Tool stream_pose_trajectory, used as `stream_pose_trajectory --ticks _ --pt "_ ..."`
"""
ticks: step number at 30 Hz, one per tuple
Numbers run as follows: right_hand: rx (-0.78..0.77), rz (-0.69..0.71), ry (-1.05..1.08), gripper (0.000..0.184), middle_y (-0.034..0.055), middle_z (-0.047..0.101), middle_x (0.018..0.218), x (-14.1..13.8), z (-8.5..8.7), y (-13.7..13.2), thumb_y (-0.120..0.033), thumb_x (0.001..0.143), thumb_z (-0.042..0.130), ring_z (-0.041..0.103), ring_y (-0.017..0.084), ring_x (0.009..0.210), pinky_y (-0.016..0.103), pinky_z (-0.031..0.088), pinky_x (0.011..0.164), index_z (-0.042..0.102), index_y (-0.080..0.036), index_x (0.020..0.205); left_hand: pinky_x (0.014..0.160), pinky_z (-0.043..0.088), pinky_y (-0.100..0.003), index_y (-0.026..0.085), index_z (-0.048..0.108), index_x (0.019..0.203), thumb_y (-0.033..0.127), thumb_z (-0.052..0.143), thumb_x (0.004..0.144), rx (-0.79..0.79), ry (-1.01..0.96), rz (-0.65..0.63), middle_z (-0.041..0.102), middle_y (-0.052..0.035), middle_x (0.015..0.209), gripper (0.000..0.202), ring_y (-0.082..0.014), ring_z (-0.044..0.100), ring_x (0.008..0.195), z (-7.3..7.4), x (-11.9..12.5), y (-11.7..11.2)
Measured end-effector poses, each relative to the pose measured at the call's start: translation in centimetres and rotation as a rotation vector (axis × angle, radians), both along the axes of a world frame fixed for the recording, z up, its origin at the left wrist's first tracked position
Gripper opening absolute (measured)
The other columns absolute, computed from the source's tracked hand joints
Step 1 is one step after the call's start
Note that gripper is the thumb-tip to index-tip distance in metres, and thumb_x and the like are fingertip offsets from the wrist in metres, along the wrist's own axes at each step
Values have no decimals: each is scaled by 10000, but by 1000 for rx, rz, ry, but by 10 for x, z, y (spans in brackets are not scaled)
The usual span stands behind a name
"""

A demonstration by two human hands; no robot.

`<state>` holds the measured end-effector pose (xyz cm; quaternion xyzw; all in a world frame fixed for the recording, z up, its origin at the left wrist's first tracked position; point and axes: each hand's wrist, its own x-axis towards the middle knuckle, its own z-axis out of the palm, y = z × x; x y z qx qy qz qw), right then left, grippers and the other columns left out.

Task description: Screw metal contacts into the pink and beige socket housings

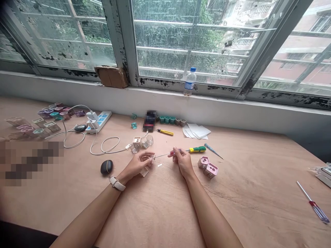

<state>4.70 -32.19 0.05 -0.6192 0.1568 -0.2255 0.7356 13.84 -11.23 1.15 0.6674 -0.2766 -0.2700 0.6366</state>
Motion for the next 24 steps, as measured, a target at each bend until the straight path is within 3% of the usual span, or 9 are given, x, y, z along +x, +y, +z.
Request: stream_pose_trajectory --ticks 6,24 --pt "-15 -3 9 392 73 727 687 0 0 1 -542 797 727 479 108 500 257 365 513 659 -161 732 718 524 -289 112 649 1159 299 682 829 22 -6 -4 699 -100 951 381 -157 649 774 -1 1 -1" --pt "-55 -15 24 425 70 731 690 -1 4 3 -586 774 722 483 111 497 267 371 520 659 -168 727 661 507 -259 128 607 1024 308 704 800 -3 48 -15 667 -63 898 302 -131 625 712 4 -1 -1"
